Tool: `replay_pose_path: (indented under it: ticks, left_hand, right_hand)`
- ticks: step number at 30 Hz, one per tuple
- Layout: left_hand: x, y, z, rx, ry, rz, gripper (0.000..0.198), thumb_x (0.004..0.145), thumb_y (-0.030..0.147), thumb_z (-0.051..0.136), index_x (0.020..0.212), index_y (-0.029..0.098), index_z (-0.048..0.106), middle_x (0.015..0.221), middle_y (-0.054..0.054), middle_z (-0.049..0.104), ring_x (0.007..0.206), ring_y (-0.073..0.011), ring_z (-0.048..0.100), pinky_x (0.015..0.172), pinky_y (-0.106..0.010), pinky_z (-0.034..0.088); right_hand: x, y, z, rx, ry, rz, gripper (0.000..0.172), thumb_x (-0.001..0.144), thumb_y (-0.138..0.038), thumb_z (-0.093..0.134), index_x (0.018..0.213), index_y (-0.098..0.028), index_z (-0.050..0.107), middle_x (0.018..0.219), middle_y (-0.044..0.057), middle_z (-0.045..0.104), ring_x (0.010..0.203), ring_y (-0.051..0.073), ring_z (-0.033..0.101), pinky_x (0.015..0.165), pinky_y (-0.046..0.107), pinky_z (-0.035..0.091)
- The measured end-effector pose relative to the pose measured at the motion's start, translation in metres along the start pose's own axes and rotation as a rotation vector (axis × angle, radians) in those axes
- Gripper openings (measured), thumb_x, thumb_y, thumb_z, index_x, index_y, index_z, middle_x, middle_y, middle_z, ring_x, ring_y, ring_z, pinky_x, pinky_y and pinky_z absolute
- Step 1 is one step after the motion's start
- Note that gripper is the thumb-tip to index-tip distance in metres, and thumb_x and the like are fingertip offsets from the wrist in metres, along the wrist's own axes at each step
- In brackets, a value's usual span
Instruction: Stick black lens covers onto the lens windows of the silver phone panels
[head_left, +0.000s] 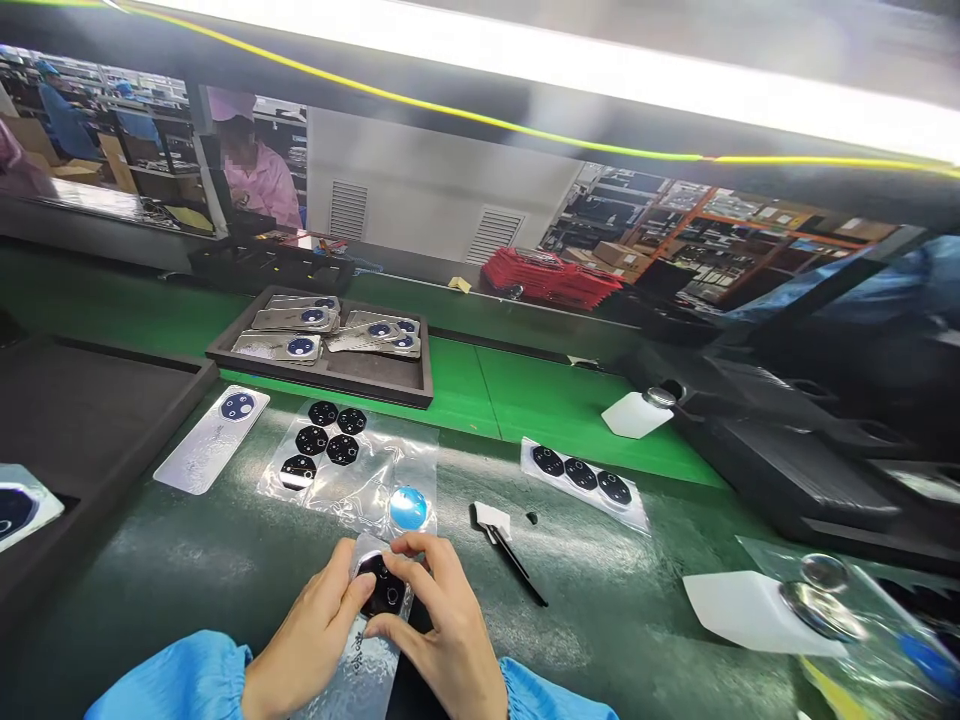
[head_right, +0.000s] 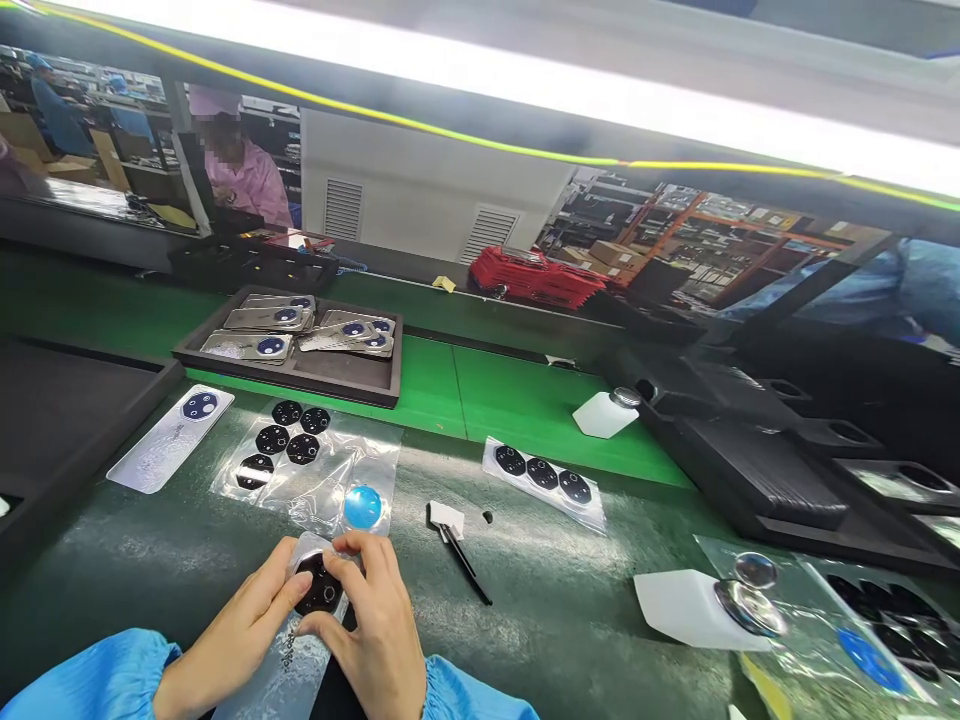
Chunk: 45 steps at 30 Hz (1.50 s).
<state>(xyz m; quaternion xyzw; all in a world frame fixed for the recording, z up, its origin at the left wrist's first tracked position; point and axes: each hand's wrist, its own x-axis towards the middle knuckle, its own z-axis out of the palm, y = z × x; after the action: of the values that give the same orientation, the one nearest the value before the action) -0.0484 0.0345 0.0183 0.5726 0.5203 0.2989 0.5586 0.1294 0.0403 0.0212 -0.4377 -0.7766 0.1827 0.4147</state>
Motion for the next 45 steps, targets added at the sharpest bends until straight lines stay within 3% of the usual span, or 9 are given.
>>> replay_pose_path:
  ticks: [6,9,15,19,23,26,36,41,45]
  left_hand:
    - [0.004,0.009,-0.003,-0.010,0.027,0.035,0.026,0.100,0.046,0.042,0.100,0.024,0.058,0.092,-0.001,0.064,0.088,-0.0219,0.056,0.078,-0.029,0.041]
    - [0.007,0.013,-0.007,-0.090,0.064,0.024,0.030,0.097,0.049,0.047,0.091,0.022,0.058,0.087,0.000,0.061,0.085,-0.0207,0.053,0.076,-0.028,0.040]
    - [0.010,0.016,-0.010,-0.224,0.078,-0.038,0.037,0.093,0.056,0.052,0.083,0.020,0.052,0.081,0.001,0.057,0.081,-0.0184,0.051,0.073,-0.028,0.040]
    - [0.010,0.019,-0.009,-0.306,0.016,-0.061,0.038,0.094,0.057,0.049,0.084,0.020,0.049,0.078,0.001,0.057,0.074,-0.0166,0.053,0.071,-0.030,0.043]
    - [0.008,0.024,-0.009,-0.391,-0.111,-0.087,0.038,0.087,0.051,0.064,0.104,0.018,0.053,0.090,-0.003,0.065,0.083,-0.0192,0.059,0.075,-0.031,0.045]
    - [0.006,0.027,-0.010,-0.408,-0.113,-0.159,0.044,0.078,0.037,0.078,0.110,0.019,0.054,0.092,-0.002,0.067,0.086,-0.0186,0.060,0.075,-0.029,0.043]
    - [0.006,0.021,-0.014,-0.512,-0.252,-0.137,0.041,0.082,0.033,0.073,0.116,0.019,0.057,0.094,-0.005,0.069,0.088,-0.0230,0.064,0.076,-0.033,0.044]
    - [0.009,0.022,-0.013,-0.432,-0.155,-0.071,0.039,0.080,0.028,0.073,0.115,0.020,0.058,0.105,-0.004,0.066,0.104,-0.0244,0.058,0.086,-0.033,0.043]
    - [0.011,0.028,-0.016,-0.353,-0.174,-0.055,0.037,0.076,0.024,0.073,0.110,0.020,0.060,0.100,-0.001,0.064,0.100,-0.0235,0.057,0.085,-0.032,0.043]
  right_hand:
    - [0.003,0.007,-0.003,0.056,-0.008,0.010,0.057,0.070,-0.045,0.084,0.117,-0.023,0.061,0.114,0.010,0.060,0.105,0.028,0.062,0.087,0.040,0.057]
    - [0.002,0.011,-0.005,0.201,0.003,0.159,0.051,0.083,-0.050,0.071,0.125,-0.024,0.057,0.115,0.009,0.060,0.088,0.021,0.065,0.078,0.033,0.058]
    - [-0.003,0.011,0.001,0.694,-0.141,0.532,0.045,0.095,-0.050,0.055,0.127,-0.019,0.053,0.078,0.000,0.062,0.064,0.014,0.061,0.060,0.027,0.053]
    - [0.002,0.006,0.002,0.960,-0.157,0.618,0.047,0.091,-0.051,0.061,0.122,-0.018,0.052,0.067,-0.005,0.058,0.053,0.011,0.057,0.054,0.024,0.048]
    - [0.005,0.004,0.000,0.980,-0.124,0.637,0.044,0.091,-0.050,0.063,0.118,-0.017,0.053,0.062,-0.006,0.058,0.049,0.010,0.056,0.052,0.023,0.047]
    - [0.004,0.003,0.000,0.991,-0.116,0.634,0.045,0.091,-0.051,0.062,0.118,-0.016,0.053,0.060,-0.006,0.059,0.047,0.010,0.057,0.052,0.023,0.047]
    - [0.003,0.001,0.003,1.026,-0.097,0.660,0.047,0.086,-0.055,0.067,0.111,-0.017,0.056,0.060,-0.005,0.059,0.045,0.010,0.056,0.050,0.023,0.047]
    - [0.003,0.002,0.007,1.077,-0.134,0.735,0.054,0.071,-0.055,0.081,0.104,-0.017,0.062,0.078,0.001,0.065,0.059,0.011,0.057,0.050,0.021,0.045]
    - [0.002,0.003,0.007,1.020,-0.113,0.733,0.045,0.072,-0.054,0.080,0.087,-0.014,0.067,0.071,0.001,0.061,0.061,0.010,0.050,0.054,0.021,0.041]
